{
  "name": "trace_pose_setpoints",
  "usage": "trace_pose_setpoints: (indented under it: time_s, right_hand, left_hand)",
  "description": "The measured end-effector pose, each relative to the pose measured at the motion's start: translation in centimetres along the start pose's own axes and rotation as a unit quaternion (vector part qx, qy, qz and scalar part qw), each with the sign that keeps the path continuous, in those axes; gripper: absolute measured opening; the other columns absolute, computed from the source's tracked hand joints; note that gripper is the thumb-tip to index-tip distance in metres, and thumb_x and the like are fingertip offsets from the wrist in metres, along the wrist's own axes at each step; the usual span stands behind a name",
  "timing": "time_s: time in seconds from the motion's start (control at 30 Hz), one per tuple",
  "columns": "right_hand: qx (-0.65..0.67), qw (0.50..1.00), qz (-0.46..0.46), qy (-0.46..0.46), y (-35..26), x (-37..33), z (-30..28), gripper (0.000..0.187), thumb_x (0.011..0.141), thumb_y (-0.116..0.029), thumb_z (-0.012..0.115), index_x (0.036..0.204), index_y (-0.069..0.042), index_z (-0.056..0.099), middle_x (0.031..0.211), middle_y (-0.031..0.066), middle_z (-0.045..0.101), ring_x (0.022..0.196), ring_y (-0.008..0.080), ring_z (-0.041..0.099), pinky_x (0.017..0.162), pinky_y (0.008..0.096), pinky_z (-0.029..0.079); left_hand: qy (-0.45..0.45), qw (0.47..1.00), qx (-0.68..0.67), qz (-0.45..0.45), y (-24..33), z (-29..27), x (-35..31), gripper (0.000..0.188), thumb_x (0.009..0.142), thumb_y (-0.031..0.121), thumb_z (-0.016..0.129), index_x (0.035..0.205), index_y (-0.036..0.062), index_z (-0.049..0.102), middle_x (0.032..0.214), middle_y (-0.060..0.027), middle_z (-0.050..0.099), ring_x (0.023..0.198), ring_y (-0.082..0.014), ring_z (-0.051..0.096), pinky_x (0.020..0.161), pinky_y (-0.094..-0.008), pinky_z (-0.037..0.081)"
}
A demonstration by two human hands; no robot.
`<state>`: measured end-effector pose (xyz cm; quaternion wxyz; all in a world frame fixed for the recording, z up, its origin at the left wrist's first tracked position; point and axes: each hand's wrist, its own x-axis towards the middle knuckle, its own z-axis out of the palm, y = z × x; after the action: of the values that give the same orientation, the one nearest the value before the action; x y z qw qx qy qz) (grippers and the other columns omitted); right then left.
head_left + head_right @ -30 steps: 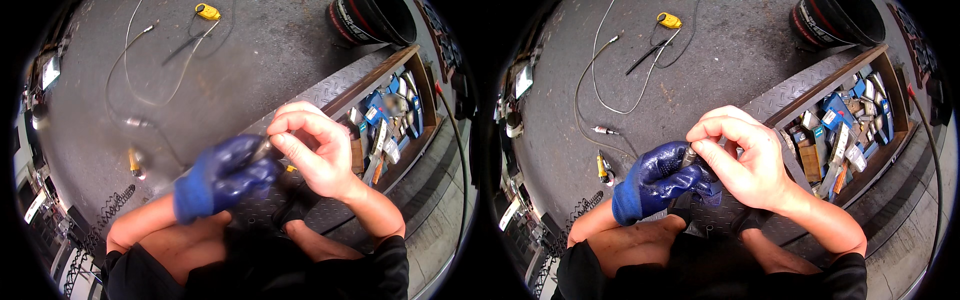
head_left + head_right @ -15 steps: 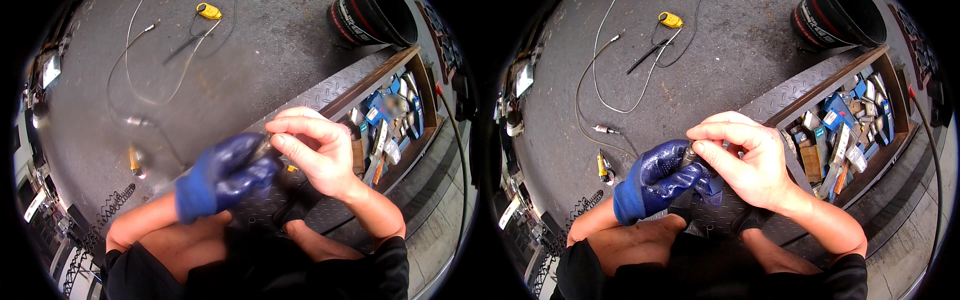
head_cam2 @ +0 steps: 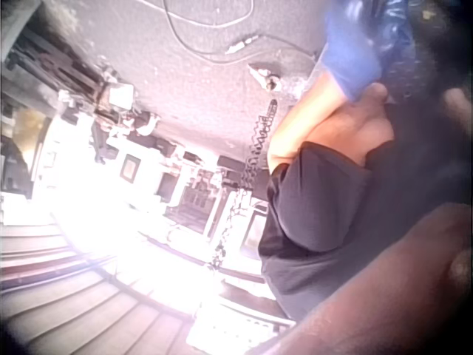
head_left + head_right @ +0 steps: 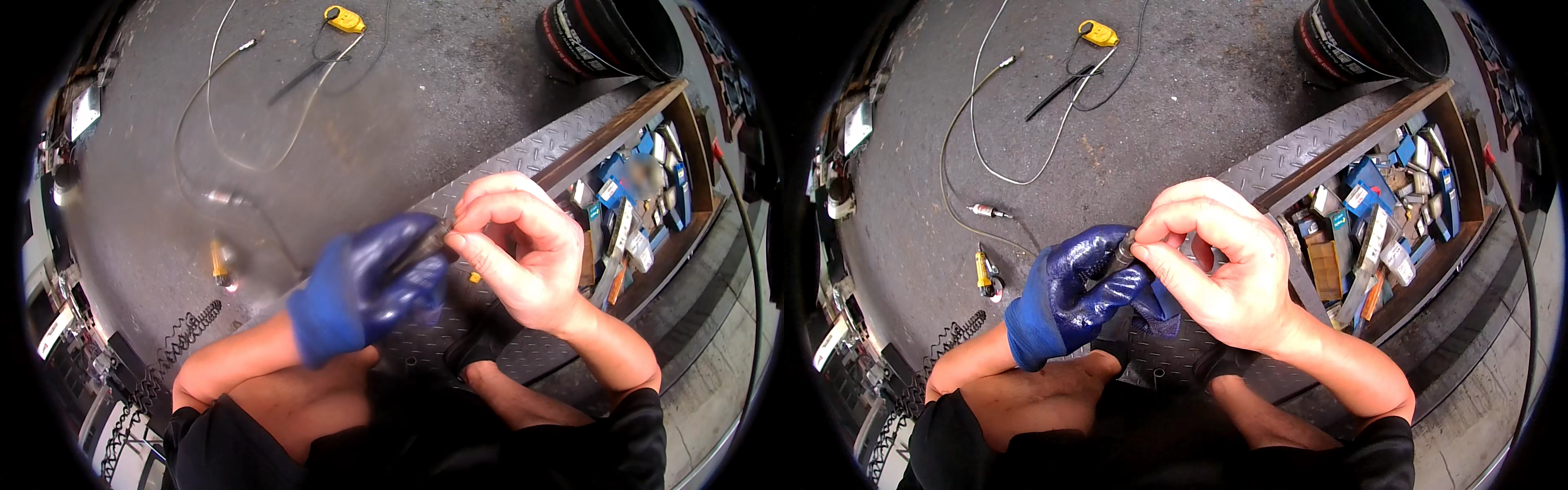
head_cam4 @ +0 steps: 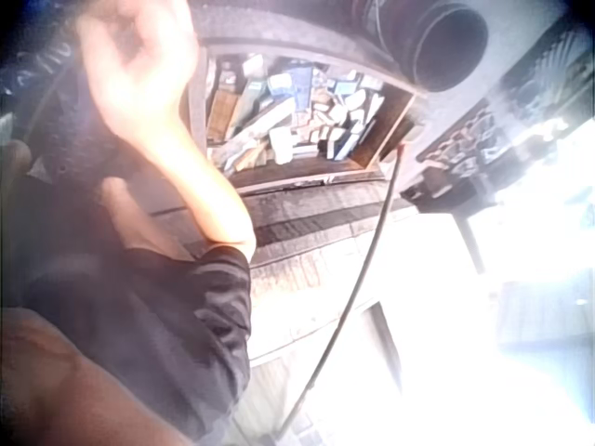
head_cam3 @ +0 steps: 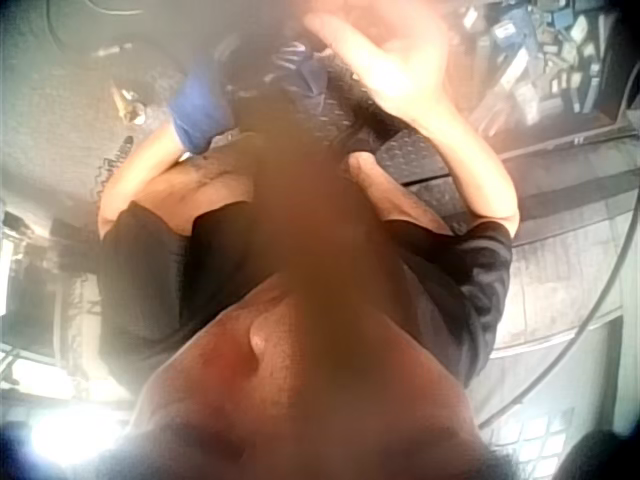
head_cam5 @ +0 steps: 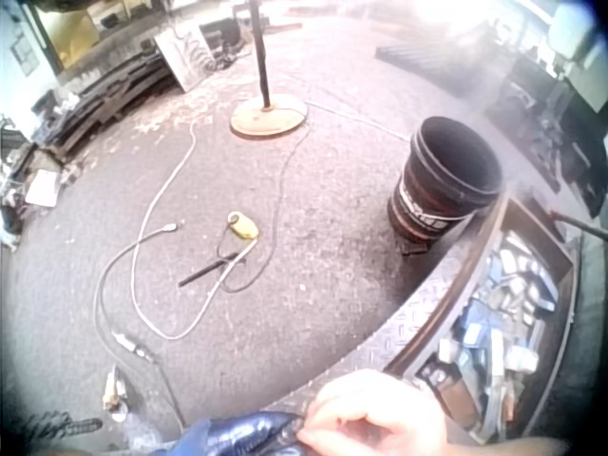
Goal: The person picks up a rectangular metal block from a bin and cleans its surface using a handheld tool. They then switch to a smaller cylindrical metal part, using a yellow-handled tool to scrape and clean its surface while rotating it in their hands.
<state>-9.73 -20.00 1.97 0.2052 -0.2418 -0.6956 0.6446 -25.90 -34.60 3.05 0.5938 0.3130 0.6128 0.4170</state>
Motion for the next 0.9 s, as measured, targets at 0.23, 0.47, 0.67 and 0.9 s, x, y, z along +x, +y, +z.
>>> trace_pose_setpoints:
  time_s: [0.23,0.47,0.67,0.9]
  right_hand:
    - [-0.007,1.000,0.007,-0.005,-0.2,0.1,-0.1,0.012,0.085,0.003,0.079,0.095,-0.004,0.076,0.097,0.0053,0.070,0.075,0.0079,0.061,0.056,0.0225,0.042]
    - [-0.010,1.000,-0.025,0.001,-0.1,0.3,-0.2,0.011,0.084,0.003,0.079,0.093,-0.004,0.078,0.095,0.0074,0.072,0.077,0.0108,0.066,0.059,0.0235,0.046]
    - [-0.009,1.000,-0.030,-0.003,0.0,0.3,-0.2,0.012,0.083,0.004,0.079,0.093,-0.003,0.077,0.095,0.0080,0.073,0.076,0.0116,0.066,0.058,0.0237,0.046]
    - [-0.003,0.999,-0.033,-0.002,-0.1,0.3,-0.2,0.012,0.083,0.004,0.078,0.092,-0.004,0.077,0.094,0.0078,0.072,0.075,0.0119,0.066,0.057,0.0239,0.046]
  left_hand:
    - [0.009,0.998,0.043,0.035,-0.6,-0.2,-0.1,0.033,0.099,0.013,0.068,0.130,0.0020,0.063,0.092,-0.0096,0.072,0.081,-0.0112,0.069,0.073,-0.0324,0.057]
    - [-0.001,0.999,-0.024,0.030,-2.2,-0.2,-0.4,0.038,0.097,0.006,0.067,0.134,0.0011,0.061,0.091,-0.0094,0.072,0.081,-0.0138,0.071,0.072,-0.0329,0.057]
    - [-0.003,0.997,0.006,0.077,-2.0,-0.3,-0.1,0.039,0.098,0.003,0.064,0.136,0.0011,0.061,0.088,-0.0090,0.071,0.076,-0.0157,0.072,0.069,-0.0323,0.058]
    - [0.012,0.993,0.073,0.097,-0.7,-0.4,-0.2,0.040,0.097,0.001,0.064,0.137,0.0009,0.060,0.088,-0.0096,0.071,0.074,-0.0155,0.072,0.067,-0.0320,0.058]
